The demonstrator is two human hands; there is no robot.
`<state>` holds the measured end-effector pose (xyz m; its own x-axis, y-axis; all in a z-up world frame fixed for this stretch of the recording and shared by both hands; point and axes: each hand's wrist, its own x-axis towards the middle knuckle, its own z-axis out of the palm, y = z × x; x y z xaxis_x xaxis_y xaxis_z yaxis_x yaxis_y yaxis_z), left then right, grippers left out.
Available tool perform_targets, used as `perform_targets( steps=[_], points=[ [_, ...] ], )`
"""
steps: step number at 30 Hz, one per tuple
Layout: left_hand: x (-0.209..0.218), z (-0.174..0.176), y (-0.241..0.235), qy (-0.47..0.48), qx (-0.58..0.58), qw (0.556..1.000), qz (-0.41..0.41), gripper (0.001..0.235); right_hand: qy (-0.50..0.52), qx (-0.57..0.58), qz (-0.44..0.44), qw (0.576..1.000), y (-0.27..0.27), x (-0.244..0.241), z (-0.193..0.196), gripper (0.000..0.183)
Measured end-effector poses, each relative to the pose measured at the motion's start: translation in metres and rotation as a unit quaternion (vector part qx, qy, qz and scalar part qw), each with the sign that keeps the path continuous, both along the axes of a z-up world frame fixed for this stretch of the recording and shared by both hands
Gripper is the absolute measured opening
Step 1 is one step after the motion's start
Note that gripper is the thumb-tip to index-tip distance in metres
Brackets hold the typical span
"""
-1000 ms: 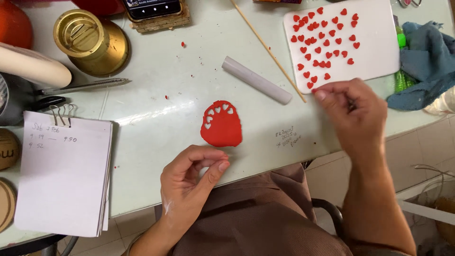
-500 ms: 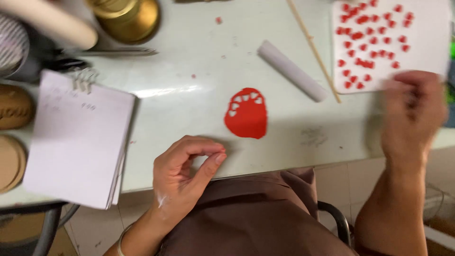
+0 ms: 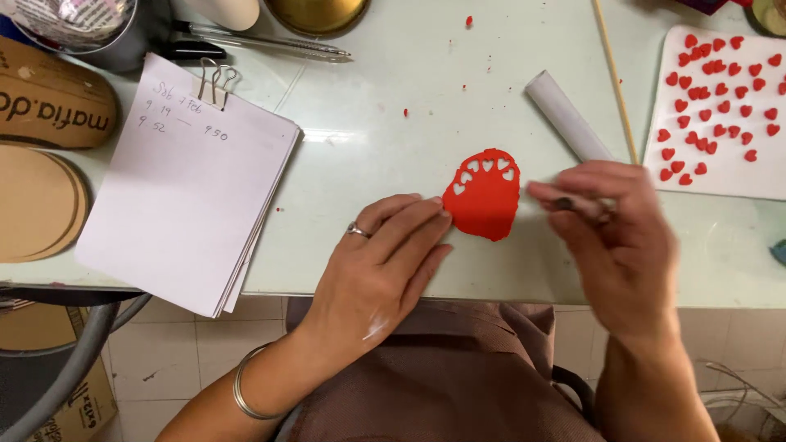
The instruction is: Punching out heart shapes from red clay using a small metal cutter and flattening it with a roller
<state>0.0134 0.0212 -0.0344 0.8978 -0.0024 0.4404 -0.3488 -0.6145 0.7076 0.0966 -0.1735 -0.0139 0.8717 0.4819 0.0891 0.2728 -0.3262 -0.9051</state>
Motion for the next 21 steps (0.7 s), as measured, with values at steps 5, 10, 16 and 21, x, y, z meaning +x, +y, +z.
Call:
perform_targets(
  steps=[5, 10, 16, 21],
  points=[
    [-0.001, -0.006, 0.001, -0.023, 0.064, 0.998, -0.006, 0.019, -0.027, -0.001, 0.016, 1.000, 0.024, -0.001, -0.004, 0.009],
    [-0.007, -0.012, 0.000, -0.018, 0.115, 0.993, 0.011, 0.020, -0.092, 0.003, 0.031, 0.995, 0.034, 0.000, -0.008, 0.006],
    [-0.010, -0.015, 0.000, 0.001, 0.152, 0.988, 0.016, 0.024, -0.135, -0.009, 0.020, 0.991, 0.034, 0.002, -0.014, 0.008],
    [-0.011, -0.014, 0.002, -0.009, 0.155, 0.988, 0.019, 0.024, -0.102, 0.000, 0.020, 0.995, 0.040, -0.002, -0.015, 0.014]
  ],
)
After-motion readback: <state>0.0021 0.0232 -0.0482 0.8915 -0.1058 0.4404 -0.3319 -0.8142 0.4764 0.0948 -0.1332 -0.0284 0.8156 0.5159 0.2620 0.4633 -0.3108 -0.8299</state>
